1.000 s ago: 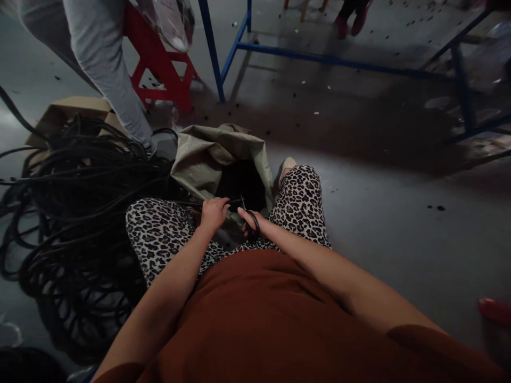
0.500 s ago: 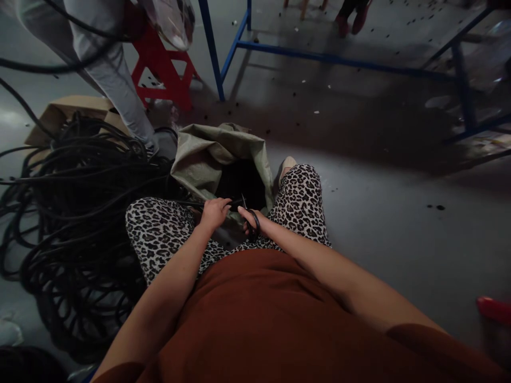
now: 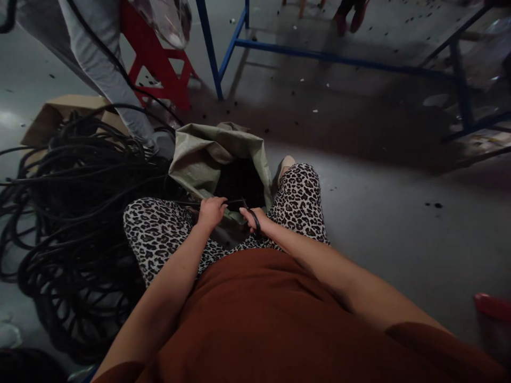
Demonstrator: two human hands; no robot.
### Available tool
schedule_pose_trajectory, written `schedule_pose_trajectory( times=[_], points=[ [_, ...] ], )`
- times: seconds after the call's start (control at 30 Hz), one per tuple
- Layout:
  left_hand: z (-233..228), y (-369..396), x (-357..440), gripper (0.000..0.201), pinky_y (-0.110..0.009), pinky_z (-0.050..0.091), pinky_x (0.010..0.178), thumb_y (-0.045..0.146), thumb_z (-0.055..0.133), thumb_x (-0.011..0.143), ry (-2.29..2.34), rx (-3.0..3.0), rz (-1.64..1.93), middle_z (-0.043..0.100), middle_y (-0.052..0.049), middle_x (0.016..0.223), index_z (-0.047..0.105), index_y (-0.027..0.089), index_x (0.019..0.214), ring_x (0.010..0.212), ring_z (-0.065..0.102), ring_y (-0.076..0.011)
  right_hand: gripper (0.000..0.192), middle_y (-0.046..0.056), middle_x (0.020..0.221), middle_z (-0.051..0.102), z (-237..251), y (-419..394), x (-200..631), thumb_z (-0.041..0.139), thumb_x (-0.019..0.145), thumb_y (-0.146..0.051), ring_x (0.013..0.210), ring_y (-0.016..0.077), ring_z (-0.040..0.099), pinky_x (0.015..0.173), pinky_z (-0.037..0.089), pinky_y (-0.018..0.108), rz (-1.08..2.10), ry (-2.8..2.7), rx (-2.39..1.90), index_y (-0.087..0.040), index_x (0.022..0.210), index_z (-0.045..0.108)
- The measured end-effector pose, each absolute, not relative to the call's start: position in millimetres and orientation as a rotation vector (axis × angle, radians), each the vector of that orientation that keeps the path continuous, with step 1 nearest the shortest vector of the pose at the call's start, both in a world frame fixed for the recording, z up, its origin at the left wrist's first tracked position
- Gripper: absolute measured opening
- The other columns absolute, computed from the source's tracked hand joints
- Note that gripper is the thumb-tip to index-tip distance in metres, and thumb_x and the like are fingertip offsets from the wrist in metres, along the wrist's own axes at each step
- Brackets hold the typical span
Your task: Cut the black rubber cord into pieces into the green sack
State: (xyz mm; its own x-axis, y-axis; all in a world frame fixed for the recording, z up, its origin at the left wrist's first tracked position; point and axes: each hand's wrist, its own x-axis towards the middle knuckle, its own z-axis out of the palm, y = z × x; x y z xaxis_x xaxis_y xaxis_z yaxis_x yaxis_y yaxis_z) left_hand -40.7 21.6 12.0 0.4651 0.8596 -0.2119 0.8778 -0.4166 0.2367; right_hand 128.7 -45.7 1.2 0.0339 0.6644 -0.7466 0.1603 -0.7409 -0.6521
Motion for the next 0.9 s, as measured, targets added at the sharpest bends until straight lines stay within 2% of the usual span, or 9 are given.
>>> schedule_pose_trajectory(
  times=[0.2, 0.47, 0.9],
  points=[
    [12.2, 21.5, -41.7, 0.031, -0.038, 0.035, 0.088, 0.031, 0.046, 0.086, 1.490, 2.430, -0.114, 0.066, -0.008, 0.105, 0.062, 0.021, 0.110, 0.101, 0.057, -0.0238, 0.043, -0.004, 0.039, 0.045, 0.7, -46.2, 129.4, 0.052, 0.089, -0.050, 0.026, 0.0090, 0.043, 0.030, 0.034, 0.019, 1.772, -0.832, -1.977, -0.013, 0.067, 0.056],
    [15.8, 23.0, -40.6, 0.032, -0.037, 0.036, 0.089, 0.031, 0.044, 0.087, 1.608, 2.358, -0.020, 0.066, -0.008, 0.106, 0.062, 0.020, 0.111, 0.101, 0.057, -0.0234, 0.047, -0.002, 0.044, 0.052, 16.8, -51.1, 127.1, 0.038, 0.093, -0.058, 0.030, 0.0124, 0.050, 0.031, 0.038, 0.018, 2.006, -0.648, -1.745, -0.013, 0.097, 0.053],
    [15.0, 18.3, -36.9, 0.032, -0.036, 0.035, 0.089, 0.032, 0.044, 0.087, 1.517, 2.359, -0.033, 0.066, -0.007, 0.106, 0.062, 0.020, 0.111, 0.102, 0.057, -0.0230, 0.049, -0.002, 0.048, 0.055, 17.5, -48.9, 123.7, 0.039, 0.093, -0.058, 0.034, 0.0124, 0.052, 0.034, 0.040, 0.019, 2.062, -0.596, -1.676, -0.012, 0.105, 0.052]
  ],
)
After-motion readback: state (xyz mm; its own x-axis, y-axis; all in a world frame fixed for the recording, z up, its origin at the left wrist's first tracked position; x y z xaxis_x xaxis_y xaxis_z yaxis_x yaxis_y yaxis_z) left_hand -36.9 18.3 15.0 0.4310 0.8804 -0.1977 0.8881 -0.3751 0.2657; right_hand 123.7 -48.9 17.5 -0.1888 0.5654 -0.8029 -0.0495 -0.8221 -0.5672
